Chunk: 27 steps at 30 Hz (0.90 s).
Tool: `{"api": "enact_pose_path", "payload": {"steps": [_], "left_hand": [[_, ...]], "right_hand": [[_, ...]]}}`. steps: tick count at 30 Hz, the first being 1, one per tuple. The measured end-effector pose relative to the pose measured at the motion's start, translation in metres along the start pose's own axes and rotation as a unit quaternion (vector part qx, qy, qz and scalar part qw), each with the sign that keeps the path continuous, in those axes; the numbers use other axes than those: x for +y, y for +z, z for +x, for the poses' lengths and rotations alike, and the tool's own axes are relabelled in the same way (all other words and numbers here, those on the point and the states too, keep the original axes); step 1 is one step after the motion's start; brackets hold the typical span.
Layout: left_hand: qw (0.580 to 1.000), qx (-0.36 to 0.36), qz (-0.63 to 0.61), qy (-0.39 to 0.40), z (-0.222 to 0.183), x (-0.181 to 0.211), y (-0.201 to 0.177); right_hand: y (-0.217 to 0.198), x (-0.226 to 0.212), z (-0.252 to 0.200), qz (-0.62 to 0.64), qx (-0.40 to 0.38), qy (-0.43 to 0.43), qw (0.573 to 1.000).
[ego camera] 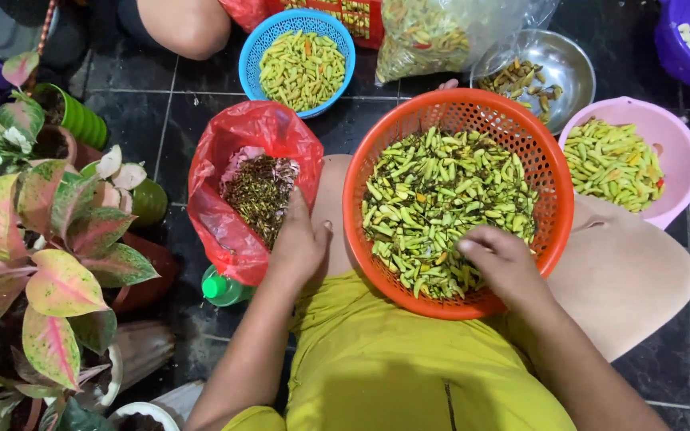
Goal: A person sits on the floor and manually cleans small green vegetable buds, removing stems and sorting them into a basket.
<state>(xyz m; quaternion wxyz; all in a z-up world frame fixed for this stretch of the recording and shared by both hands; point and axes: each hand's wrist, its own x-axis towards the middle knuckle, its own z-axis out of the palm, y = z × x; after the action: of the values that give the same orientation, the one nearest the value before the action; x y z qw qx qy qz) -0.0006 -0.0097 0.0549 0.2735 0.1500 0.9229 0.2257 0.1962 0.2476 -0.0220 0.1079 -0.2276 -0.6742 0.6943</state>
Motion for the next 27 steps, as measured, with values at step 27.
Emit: {"api": "enact_pose_path", "payload": {"steps": [27], "left_hand": [[0.821, 0.003, -0.508, 0.261, -0.010, 0.024, 0.106]], "right_hand": [[0.047, -0.031, -0.006, -0.210, -0.099, -0.172, 0.957]]}}
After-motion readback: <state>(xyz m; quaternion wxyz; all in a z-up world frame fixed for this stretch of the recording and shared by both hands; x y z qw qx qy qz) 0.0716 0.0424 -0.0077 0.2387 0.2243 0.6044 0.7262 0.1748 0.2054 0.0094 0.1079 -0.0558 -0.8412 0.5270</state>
